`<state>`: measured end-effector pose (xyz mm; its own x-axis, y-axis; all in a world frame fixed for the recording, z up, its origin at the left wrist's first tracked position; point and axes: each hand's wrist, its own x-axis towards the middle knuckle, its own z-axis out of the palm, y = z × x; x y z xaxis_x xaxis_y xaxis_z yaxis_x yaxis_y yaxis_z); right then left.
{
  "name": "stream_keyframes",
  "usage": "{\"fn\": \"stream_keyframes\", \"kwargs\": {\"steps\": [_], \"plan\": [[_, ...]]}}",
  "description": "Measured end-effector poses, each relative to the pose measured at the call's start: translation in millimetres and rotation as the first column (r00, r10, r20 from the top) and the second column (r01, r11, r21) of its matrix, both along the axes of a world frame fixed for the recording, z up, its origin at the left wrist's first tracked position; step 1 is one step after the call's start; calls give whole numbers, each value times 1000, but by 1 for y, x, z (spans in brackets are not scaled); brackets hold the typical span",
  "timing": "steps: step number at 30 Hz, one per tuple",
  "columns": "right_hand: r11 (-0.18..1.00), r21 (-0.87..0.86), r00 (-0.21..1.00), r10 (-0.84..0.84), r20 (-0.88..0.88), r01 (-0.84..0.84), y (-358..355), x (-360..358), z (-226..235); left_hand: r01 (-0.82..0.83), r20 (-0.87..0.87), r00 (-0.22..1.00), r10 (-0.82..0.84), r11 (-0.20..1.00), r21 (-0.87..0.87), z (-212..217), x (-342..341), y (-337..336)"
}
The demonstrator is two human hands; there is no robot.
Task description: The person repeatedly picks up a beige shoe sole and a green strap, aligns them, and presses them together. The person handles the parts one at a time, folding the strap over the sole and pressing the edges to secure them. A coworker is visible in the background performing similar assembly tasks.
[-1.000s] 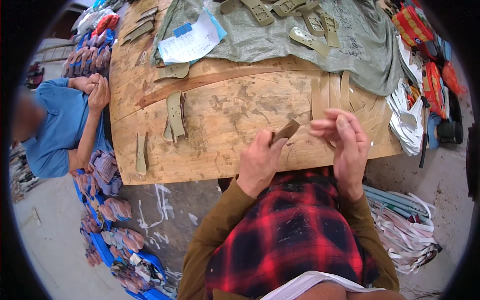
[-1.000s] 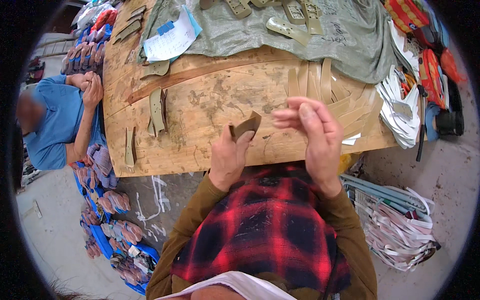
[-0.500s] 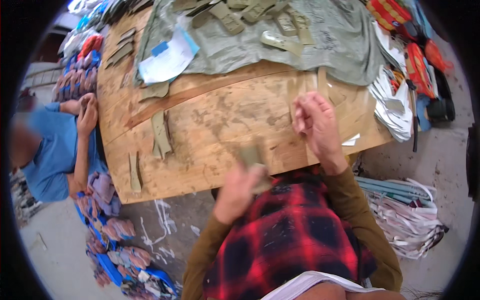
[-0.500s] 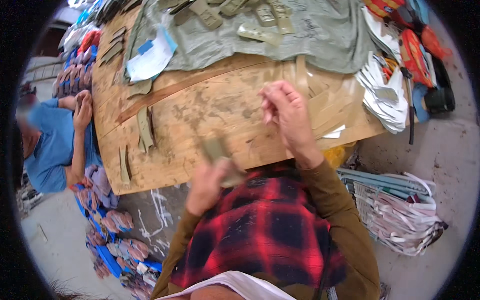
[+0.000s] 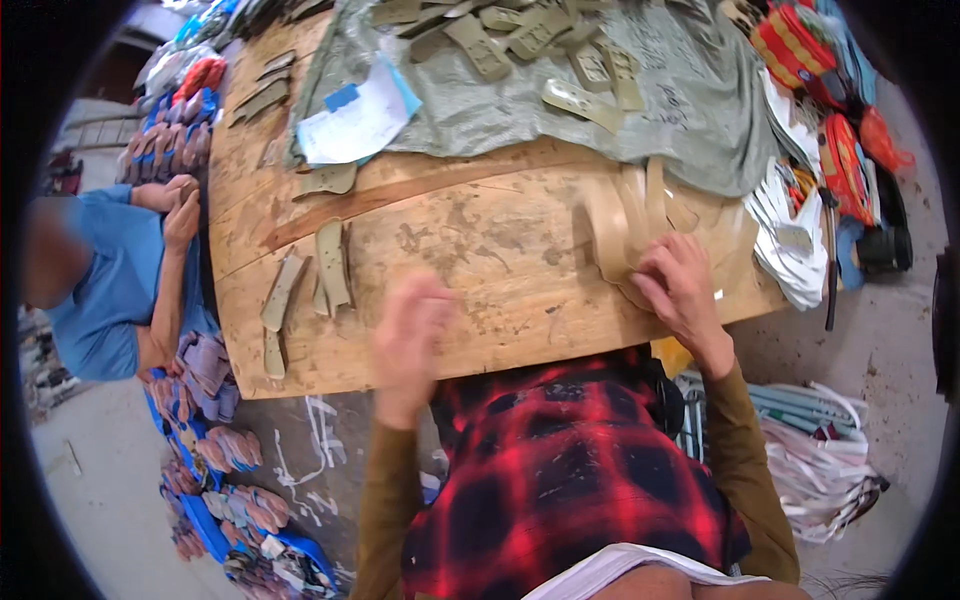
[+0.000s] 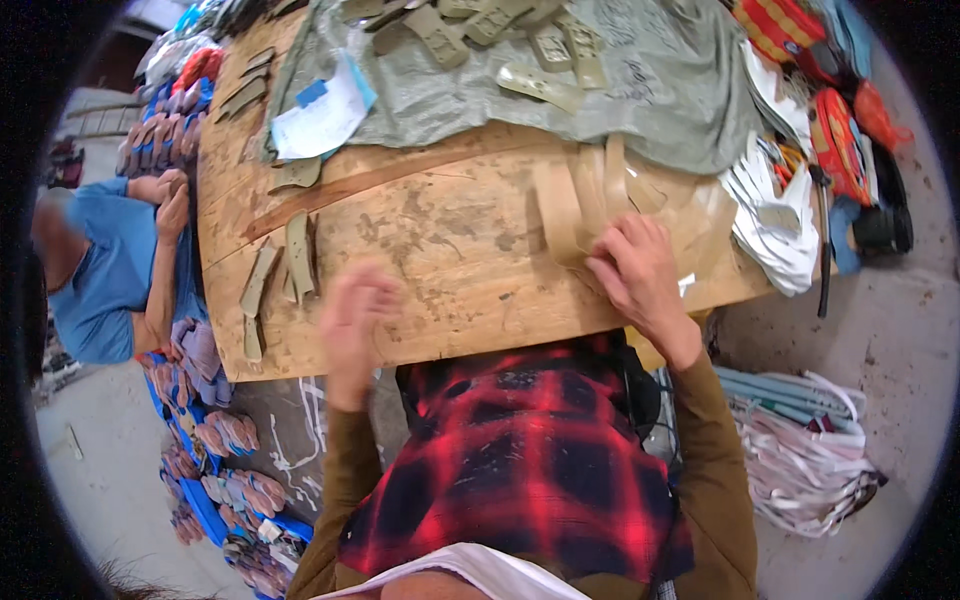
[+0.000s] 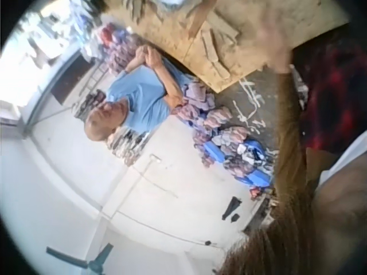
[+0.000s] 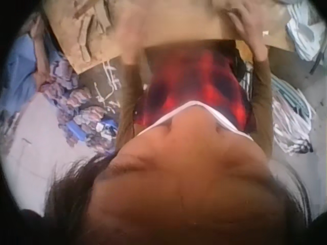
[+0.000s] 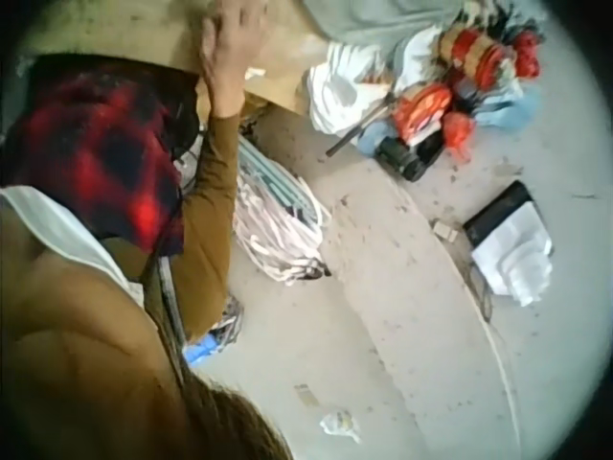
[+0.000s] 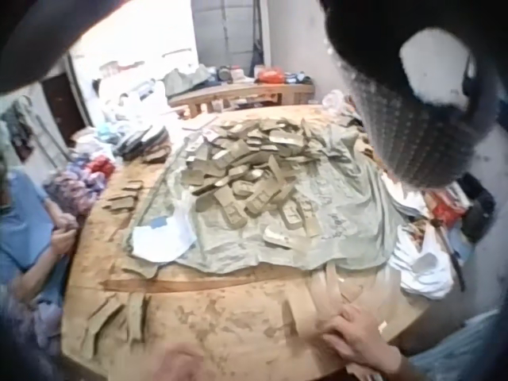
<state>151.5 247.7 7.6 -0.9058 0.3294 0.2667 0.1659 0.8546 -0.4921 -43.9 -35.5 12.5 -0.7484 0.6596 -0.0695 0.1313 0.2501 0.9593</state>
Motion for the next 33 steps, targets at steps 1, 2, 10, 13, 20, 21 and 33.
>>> {"fn": "stream_keyframes", "kwargs": {"steps": [1, 2, 10, 13, 20, 21, 33], "plan": [[1000, -31, 1000, 4, -6, -4, -1, -1, 4, 36, 372, 927, -54, 998, 55, -3, 21, 17], [999, 31, 999, 17, -35, -16, -2, -4, 13, 97, 497, 857, -141, 989, 113, -9, 39, 36], [823, -480, 880, 435, 192, -303, 10, -80, 69, -148, 760, 603, -243, 902, 405, -12, 47, 82], [992, -56, 993, 116, -32, -117, 67, -148, 37, -301, 757, 635, -154, 853, 427, 2, 32, 68], [932, 357, 957, -46, 287, -62, 121, -170, -25, -444, 810, 579, -91, 798, 407, -3, 26, 27], [958, 286, 981, -41, 191, -16, 112, -167, -22, -450, 818, 568, -97, 795, 407, -6, 26, 26], [965, -216, 987, 159, 36, -148, 8, -113, 56, -554, 827, 541, -155, 673, 489, -1, 16, 36]]}}
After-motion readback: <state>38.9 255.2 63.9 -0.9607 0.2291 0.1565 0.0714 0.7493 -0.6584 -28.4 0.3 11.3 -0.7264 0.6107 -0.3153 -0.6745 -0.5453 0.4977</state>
